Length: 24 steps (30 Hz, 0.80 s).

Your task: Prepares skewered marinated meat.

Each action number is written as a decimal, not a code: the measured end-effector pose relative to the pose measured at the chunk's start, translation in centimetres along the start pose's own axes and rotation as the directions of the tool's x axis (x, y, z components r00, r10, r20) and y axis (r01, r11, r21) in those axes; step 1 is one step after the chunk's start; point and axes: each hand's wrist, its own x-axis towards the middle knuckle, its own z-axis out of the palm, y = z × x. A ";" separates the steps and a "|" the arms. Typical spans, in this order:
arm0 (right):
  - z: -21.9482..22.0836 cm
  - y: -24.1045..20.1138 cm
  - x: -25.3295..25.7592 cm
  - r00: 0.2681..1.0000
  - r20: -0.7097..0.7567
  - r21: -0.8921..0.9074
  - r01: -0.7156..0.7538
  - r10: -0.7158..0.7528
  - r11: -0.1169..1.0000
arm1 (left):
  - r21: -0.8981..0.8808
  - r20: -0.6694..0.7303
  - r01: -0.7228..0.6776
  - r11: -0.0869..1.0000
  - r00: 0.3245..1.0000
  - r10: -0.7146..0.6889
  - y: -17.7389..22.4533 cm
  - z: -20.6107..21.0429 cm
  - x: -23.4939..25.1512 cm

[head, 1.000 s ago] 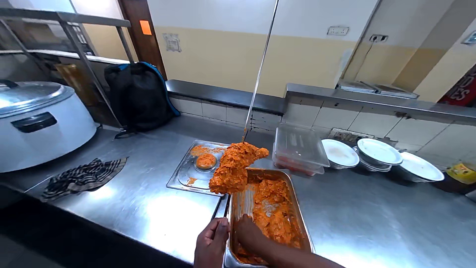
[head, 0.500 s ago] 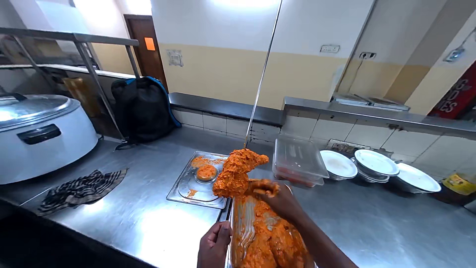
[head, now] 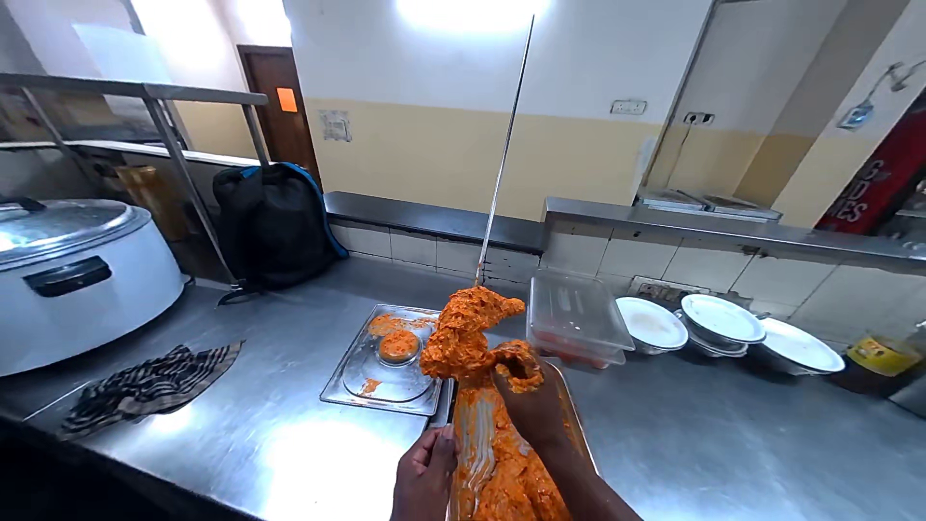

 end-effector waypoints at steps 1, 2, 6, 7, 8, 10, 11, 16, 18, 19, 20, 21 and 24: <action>-0.2 -0.5 0.1 0.995 0.024 0.020 -0.101 0.100 0.995 | -0.004 0.004 0.005 1.000 1.000 -0.005 -0.1 0.0 -0.1; -0.3 -0.8 0.2 0.987 0.024 0.046 -0.158 0.157 0.986 | -0.006 0.006 0.008 1.000 1.000 -0.008 -0.1 0.0 -0.2; -0.6 -1.7 1.4 0.947 0.074 0.131 -0.319 0.312 0.938 | -0.015 0.006 0.010 1.000 1.000 -0.010 -0.2 0.1 -0.2; -0.6 -1.7 1.6 0.930 0.087 0.158 -0.366 0.356 0.917 | -0.017 0.006 0.013 1.000 1.000 -0.013 -0.2 0.1 -0.3; -0.8 -1.7 2.0 0.920 0.075 0.191 -0.392 0.385 0.900 | -0.021 0.008 0.012 1.000 1.000 -0.012 -0.2 0.0 -0.3; -1.3 -1.7 2.8 0.899 0.079 0.228 -0.437 0.431 0.870 | -0.026 0.013 0.016 1.000 1.000 -0.015 -0.3 0.0 -0.3; -1.7 -1.8 2.9 0.885 0.122 0.216 -0.466 0.450 0.858 | -0.026 0.018 0.020 0.999 1.000 -0.020 -0.4 -0.1 -0.3; -0.5 -1.7 0.1 0.966 0.081 0.139 -0.255 0.245 0.957 | -0.007 0.011 0.013 1.000 1.000 -0.012 -0.8 0.0 -0.2; 0.4 -1.2 -0.7 0.992 0.064 0.128 -0.115 0.108 0.985 | 0.000 0.007 0.003 1.000 1.000 -0.003 -0.9 0.1 -0.2; 0.6 -1.3 -0.6 0.995 0.043 0.123 -0.089 0.085 0.988 | 0.001 0.008 -0.001 1.000 1.000 0.001 -0.9 0.1 -0.2; 0.4 -1.6 -0.2 0.995 0.040 0.107 -0.093 0.089 0.990 | 0.001 0.012 -0.004 1.000 1.000 0.004 -0.9 0.1 -0.2; -0.1 -2.1 0.5 0.988 0.080 0.081 -0.140 0.133 0.987 | 0.000 0.014 -0.005 1.000 1.000 0.005 -0.9 0.1 -0.2; -1.8 -3.3 2.9 0.953 0.160 0.031 -0.267 0.258 0.963 | 0.016 0.024 -0.015 1.000 1.000 0.014 -1.1 -0.2 -0.5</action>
